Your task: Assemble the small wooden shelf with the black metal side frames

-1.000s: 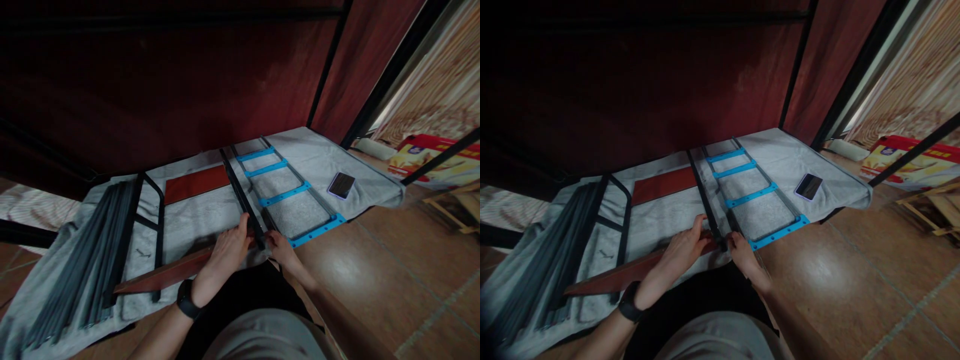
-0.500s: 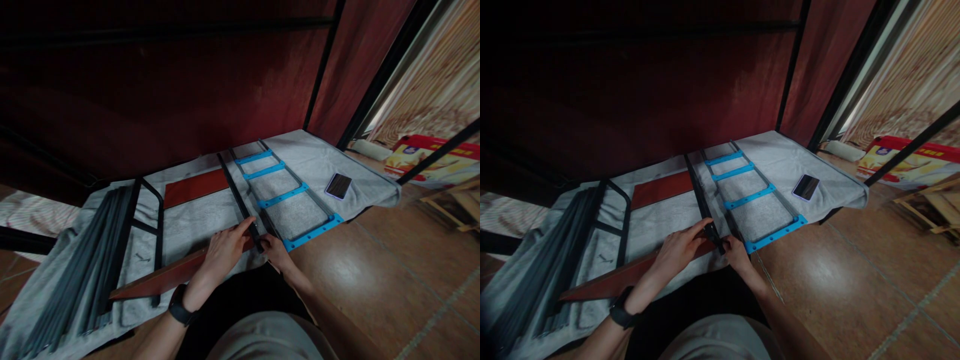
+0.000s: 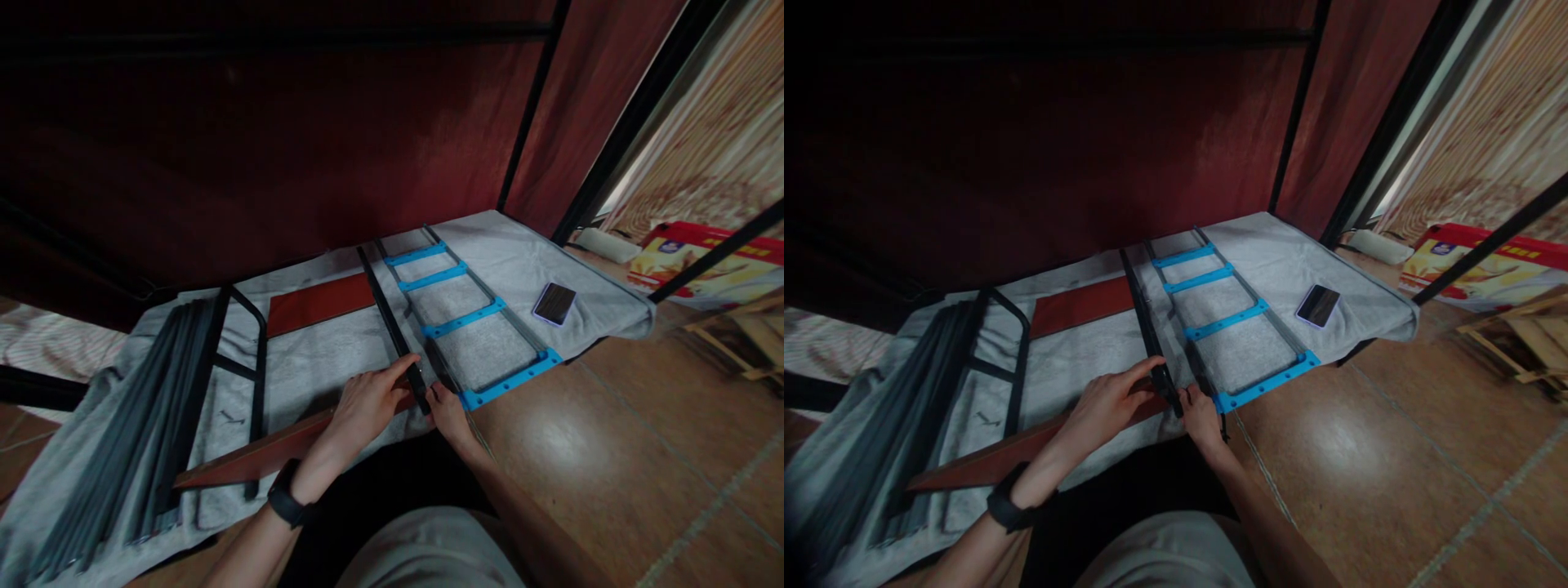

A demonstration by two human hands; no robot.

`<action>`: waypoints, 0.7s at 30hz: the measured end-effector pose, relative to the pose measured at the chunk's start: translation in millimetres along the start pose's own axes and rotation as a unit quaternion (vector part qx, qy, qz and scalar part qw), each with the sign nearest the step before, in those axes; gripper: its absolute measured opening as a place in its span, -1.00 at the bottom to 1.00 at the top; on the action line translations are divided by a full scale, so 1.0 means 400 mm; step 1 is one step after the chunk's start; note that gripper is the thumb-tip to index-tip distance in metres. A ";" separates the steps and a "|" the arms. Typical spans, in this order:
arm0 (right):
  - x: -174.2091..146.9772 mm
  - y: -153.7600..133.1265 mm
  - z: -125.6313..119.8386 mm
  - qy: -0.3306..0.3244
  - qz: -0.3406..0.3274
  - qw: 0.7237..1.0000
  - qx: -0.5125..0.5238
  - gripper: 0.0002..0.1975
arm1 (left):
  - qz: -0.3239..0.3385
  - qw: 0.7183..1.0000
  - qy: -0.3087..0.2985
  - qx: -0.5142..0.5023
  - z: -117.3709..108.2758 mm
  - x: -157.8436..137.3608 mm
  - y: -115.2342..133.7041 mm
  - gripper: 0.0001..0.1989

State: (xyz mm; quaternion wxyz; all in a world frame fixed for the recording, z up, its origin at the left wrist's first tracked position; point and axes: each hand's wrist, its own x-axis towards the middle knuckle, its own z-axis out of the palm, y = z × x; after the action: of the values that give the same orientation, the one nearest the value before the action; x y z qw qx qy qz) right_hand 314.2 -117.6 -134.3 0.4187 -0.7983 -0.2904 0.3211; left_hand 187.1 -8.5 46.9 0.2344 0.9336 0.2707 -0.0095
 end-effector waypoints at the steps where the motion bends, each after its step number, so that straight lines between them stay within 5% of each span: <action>1: 0.001 -0.002 0.000 -0.004 0.008 1.000 0.000 -0.71 | 0.000 1.000 0.000 0.000 -0.001 -0.001 -0.001 -0.40; 8: -0.016 0.015 0.007 -0.054 0.054 0.971 0.226 -0.72 | 0.022 1.000 -0.012 -0.013 -0.016 -0.011 -0.007 -0.39; 14: -0.029 0.007 0.015 -0.030 0.053 0.985 0.159 -0.75 | 0.061 0.997 -0.038 -0.035 -0.018 -0.023 -0.004 -0.39; 21: -0.026 0.003 0.012 -0.058 0.087 0.960 0.259 -0.60 | 0.058 0.997 -0.031 -0.042 -0.027 -0.020 -0.010 -0.41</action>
State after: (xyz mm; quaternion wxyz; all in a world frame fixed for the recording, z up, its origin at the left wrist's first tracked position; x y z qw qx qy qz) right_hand 304.3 -123.7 -134.7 0.5638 -0.6648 -0.1503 0.4665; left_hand 176.9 -4.8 56.0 0.2819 0.9363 0.2089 -0.0131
